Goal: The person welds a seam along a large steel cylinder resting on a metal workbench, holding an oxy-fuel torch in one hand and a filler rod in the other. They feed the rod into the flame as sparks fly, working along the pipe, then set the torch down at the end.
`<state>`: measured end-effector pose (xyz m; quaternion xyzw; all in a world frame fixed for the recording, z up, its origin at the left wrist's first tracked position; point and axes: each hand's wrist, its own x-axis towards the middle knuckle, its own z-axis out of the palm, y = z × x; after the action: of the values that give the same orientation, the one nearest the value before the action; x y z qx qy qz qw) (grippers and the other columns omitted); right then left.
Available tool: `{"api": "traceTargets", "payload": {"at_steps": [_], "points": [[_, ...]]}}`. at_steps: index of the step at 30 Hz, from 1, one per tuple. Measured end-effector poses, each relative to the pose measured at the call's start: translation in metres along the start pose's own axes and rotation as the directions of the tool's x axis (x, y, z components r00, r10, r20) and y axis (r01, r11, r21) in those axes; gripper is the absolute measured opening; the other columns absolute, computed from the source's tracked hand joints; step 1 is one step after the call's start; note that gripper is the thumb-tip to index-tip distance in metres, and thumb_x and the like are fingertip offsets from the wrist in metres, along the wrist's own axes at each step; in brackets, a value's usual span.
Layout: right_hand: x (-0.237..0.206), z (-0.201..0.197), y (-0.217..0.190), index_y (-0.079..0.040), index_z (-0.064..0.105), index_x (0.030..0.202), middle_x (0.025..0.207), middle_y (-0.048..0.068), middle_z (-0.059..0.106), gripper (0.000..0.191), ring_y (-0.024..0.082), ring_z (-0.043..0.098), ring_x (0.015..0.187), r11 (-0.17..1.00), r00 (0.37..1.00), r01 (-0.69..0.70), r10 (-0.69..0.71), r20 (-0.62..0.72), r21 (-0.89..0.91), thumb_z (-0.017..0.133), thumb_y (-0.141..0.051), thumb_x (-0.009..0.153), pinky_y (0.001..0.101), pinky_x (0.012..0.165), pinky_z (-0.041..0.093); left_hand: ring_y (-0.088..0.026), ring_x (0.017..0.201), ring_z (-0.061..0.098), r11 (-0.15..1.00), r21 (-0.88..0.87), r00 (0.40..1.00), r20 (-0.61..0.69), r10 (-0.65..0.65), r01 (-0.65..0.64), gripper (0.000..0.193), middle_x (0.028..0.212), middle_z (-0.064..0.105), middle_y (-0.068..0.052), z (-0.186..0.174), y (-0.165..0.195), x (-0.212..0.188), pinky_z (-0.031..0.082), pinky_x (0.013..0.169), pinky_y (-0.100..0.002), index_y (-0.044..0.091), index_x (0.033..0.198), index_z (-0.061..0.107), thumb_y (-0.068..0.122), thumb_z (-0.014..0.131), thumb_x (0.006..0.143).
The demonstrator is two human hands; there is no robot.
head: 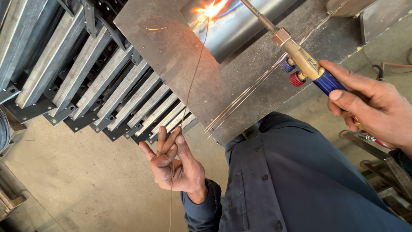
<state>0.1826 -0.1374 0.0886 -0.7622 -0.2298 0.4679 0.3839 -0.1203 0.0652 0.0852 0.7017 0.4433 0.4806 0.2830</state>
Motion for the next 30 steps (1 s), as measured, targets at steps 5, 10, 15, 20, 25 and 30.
{"api": "traceTargets", "payload": {"at_steps": [5, 10, 15, 20, 25, 30], "points": [[0.0015, 0.0005, -0.0006, -0.019, 0.042, 0.165, 0.076, 0.009, 0.059, 0.061, 0.013, 0.052, 0.053, 1.0, 1.0, -0.018, 0.018, -0.006, -0.012, 0.052, -0.014, 0.106, 0.0313, 0.044, 0.047, -0.028, 0.135, 0.065, 1.0, 0.011, 1.0, 0.003, 0.001, -0.001, 0.025, 0.1, 0.077, -0.016, 0.002, -0.0022, 0.0009, 0.008, 0.143, -0.056, 0.014, 0.095, 0.047, 0.005, 0.069, 0.104], [0.0025, 0.0006, -0.0005, -0.018, 0.042, 0.166, 0.077, 0.009, 0.059, 0.06, 0.012, 0.052, 0.056, 1.0, 1.0, 0.001, 0.0, -0.01, 0.014, 0.052, -0.014, 0.107, 0.0303, 0.045, 0.048, -0.029, 0.136, 0.065, 1.0, 0.004, 1.0, 0.0, -0.006, 0.006, 0.024, 0.102, 0.077, -0.016, 0.0014, -0.0013, 0.0009, 0.007, 0.143, -0.057, 0.013, 0.096, 0.047, 0.005, 0.068, 0.105], [0.0017, 0.0005, -0.0004, -0.018, 0.042, 0.165, 0.076, 0.009, 0.059, 0.061, 0.012, 0.052, 0.055, 1.0, 1.0, -0.002, 0.002, 0.001, 0.012, 0.052, -0.014, 0.106, 0.0305, 0.044, 0.047, -0.029, 0.135, 0.065, 1.0, 0.002, 1.0, 0.003, -0.003, 0.003, 0.025, 0.101, 0.077, -0.015, 0.0026, -0.0023, 0.0014, 0.007, 0.143, -0.057, 0.014, 0.095, 0.046, 0.005, 0.068, 0.104], [0.0012, 0.001, 0.0004, -0.019, 0.041, 0.165, 0.078, 0.009, 0.057, 0.06, 0.012, 0.053, 0.055, 1.0, 1.0, -0.002, 0.002, 0.001, 0.005, 0.051, -0.014, 0.106, 0.0306, 0.043, 0.048, -0.028, 0.136, 0.065, 1.0, -0.002, 1.0, -0.003, -0.001, 0.001, 0.025, 0.103, 0.077, -0.015, 0.0013, -0.0028, 0.0008, 0.008, 0.144, -0.058, 0.014, 0.095, 0.047, 0.005, 0.068, 0.105], [-0.0003, 0.0015, 0.0021, -0.019, 0.041, 0.165, 0.076, 0.009, 0.059, 0.061, 0.013, 0.053, 0.054, 1.0, 1.0, -0.011, 0.011, 0.005, 0.004, 0.052, -0.014, 0.106, 0.0309, 0.043, 0.047, -0.029, 0.136, 0.065, 1.0, 0.008, 1.0, 0.004, 0.003, -0.003, 0.025, 0.102, 0.077, -0.015, 0.0017, -0.0044, 0.0001, 0.007, 0.144, -0.057, 0.014, 0.095, 0.047, 0.005, 0.068, 0.105], [-0.0003, 0.0016, 0.0037, -0.017, 0.042, 0.165, 0.077, 0.009, 0.059, 0.06, 0.012, 0.053, 0.057, 1.0, 1.0, 0.01, -0.01, 0.004, 0.023, 0.052, -0.013, 0.106, 0.0302, 0.043, 0.048, -0.028, 0.136, 0.065, 1.0, 0.011, 1.0, -0.006, 0.003, -0.003, 0.024, 0.102, 0.077, -0.015, 0.0014, -0.0048, 0.0008, 0.007, 0.143, -0.057, 0.014, 0.096, 0.047, 0.005, 0.068, 0.105]]}}
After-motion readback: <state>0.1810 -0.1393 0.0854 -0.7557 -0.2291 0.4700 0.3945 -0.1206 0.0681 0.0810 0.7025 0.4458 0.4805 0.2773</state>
